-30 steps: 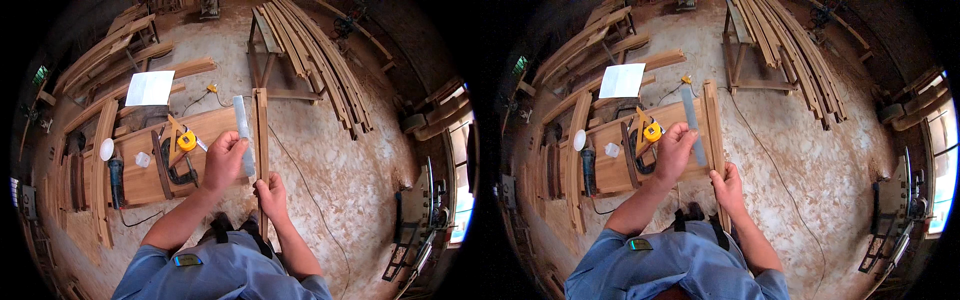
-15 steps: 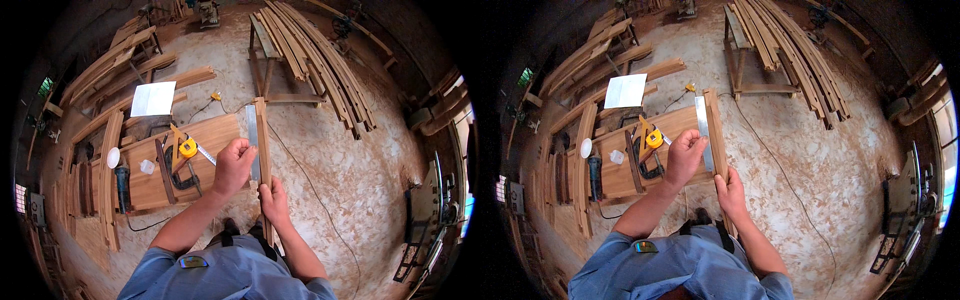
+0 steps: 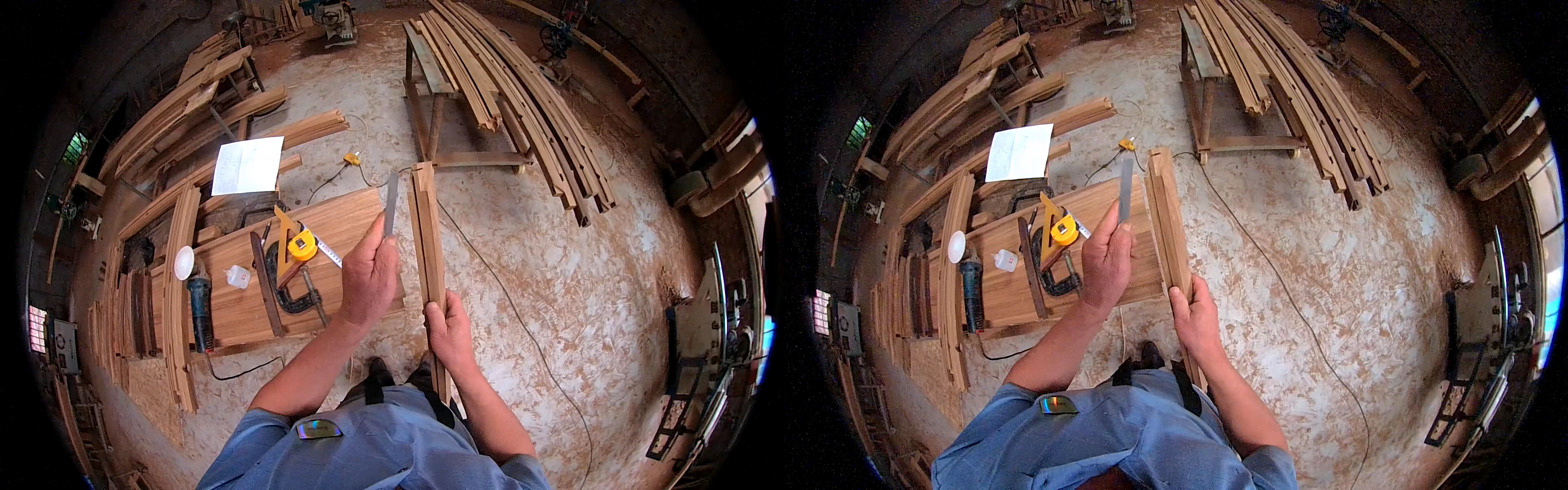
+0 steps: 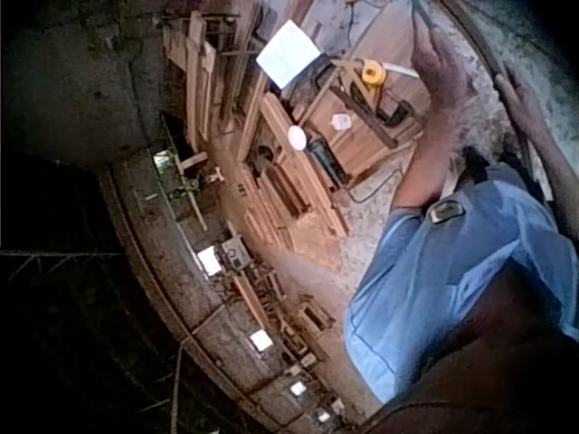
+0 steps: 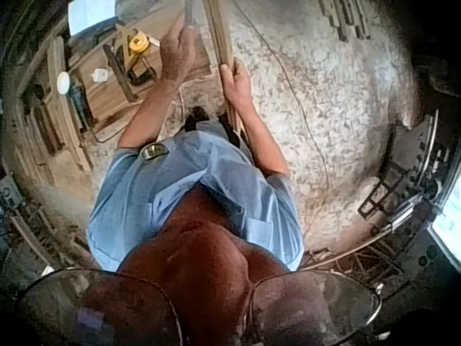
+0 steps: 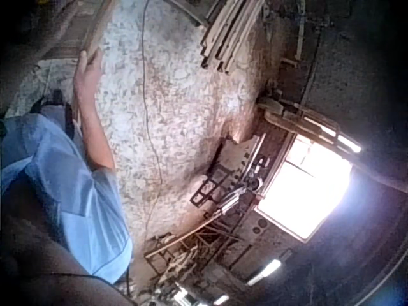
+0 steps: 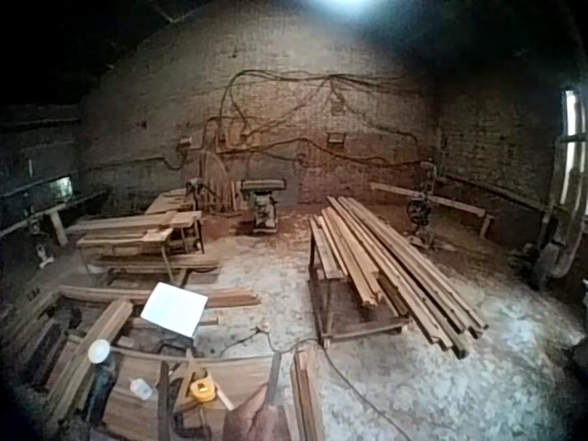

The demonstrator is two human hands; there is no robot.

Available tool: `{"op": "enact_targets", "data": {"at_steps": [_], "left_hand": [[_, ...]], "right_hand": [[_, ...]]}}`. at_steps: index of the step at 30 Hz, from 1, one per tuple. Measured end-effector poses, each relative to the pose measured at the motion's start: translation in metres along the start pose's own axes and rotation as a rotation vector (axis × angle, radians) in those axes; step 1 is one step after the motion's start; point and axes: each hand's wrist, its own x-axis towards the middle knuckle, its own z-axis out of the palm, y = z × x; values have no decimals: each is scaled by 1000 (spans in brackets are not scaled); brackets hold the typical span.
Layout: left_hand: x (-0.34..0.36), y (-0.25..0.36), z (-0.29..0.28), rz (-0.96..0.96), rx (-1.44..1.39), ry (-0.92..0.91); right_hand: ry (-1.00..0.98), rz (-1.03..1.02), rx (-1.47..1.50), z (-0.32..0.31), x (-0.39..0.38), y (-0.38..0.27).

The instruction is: The person uses a table saw to cut thin wooden strips. They clamp the wood to the saw table, feed it through the blade, and then remove the cut pieces. The person also uses a metal ruler and a pen to mark measurements on the wood before cutting.

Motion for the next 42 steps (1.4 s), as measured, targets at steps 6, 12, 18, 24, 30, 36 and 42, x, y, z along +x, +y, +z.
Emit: {"op": "enact_targets", "data": {"at_steps": [6,12,18,24,30,36,42], "left_hand": [[4,-11,13,-47,-141,38],[3,-21,23,-59,-252,86],[3,-26,25,-39,-239,76],[1,-25,29,-36,-266,84],[-2,-18,27,-75,-165,87],[-4,-20,24,-73,-140,93],[-7,-17,24,-82,-135,77]], "right_hand": [[-8,70,-41,-3,1,-4],[-2,60,-36,-1,3,4],[-21,101,-75,-1,-1,-14],[-22,107,-37,0,-2,-4],[-5,82,-38,3,-6,0],[-14,92,-50,3,-10,-4],[-2,55,-78,2,-13,2]]}}
